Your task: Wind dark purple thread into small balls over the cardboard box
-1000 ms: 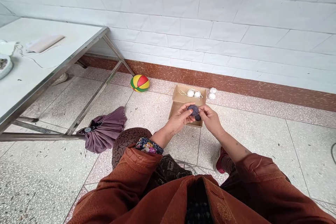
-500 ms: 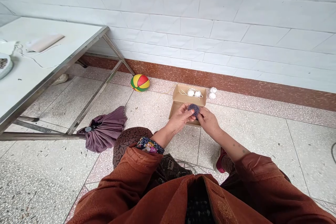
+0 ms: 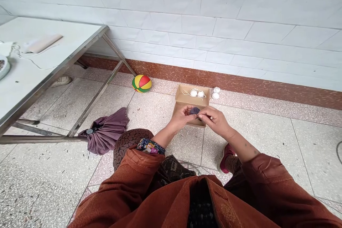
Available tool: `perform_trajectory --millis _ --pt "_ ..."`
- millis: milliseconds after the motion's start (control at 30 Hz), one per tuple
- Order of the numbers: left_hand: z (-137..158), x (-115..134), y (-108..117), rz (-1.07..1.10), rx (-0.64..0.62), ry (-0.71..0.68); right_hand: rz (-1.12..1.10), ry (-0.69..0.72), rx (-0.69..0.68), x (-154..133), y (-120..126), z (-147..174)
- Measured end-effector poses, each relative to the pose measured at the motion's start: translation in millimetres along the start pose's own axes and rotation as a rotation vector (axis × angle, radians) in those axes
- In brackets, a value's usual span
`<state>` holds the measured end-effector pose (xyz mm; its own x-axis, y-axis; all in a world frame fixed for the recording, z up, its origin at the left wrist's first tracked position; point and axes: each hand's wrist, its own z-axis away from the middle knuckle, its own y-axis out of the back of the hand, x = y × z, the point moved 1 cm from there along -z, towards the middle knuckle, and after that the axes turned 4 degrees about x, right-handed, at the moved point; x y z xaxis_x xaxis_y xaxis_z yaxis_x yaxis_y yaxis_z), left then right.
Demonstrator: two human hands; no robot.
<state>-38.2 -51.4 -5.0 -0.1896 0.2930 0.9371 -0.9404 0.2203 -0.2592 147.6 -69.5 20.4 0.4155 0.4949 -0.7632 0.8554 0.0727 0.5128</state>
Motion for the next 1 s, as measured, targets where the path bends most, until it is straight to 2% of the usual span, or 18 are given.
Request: perform_trajectory --millis 100,167,267,367,600,867,1000 --pt "4 2 -5 0.006 -0.180 0.034 0.001 -0.088 0.085 8 4 -6" --pt "6 4 -7 0.057 -0.254 0.021 -0.004 -0.170 0.152 15 2 -7" --pt "9 7 -7 0.166 -0.295 0.017 -0.034 -0.292 0.193 24 -4 -4" --pt "11 9 -7 0.267 -0.283 0.026 -0.060 -0.356 0.151 28 -13 1" --pt "10 12 -5 0.411 -0.133 0.060 0.037 -0.210 0.044 27 -23 13" --pt "6 8 2 0.382 -0.115 0.093 0.110 -0.016 -0.117 12 -12 14" --pt "3 3 4 0.277 -0.133 0.067 0.072 0.039 -0.126 2 0 9"
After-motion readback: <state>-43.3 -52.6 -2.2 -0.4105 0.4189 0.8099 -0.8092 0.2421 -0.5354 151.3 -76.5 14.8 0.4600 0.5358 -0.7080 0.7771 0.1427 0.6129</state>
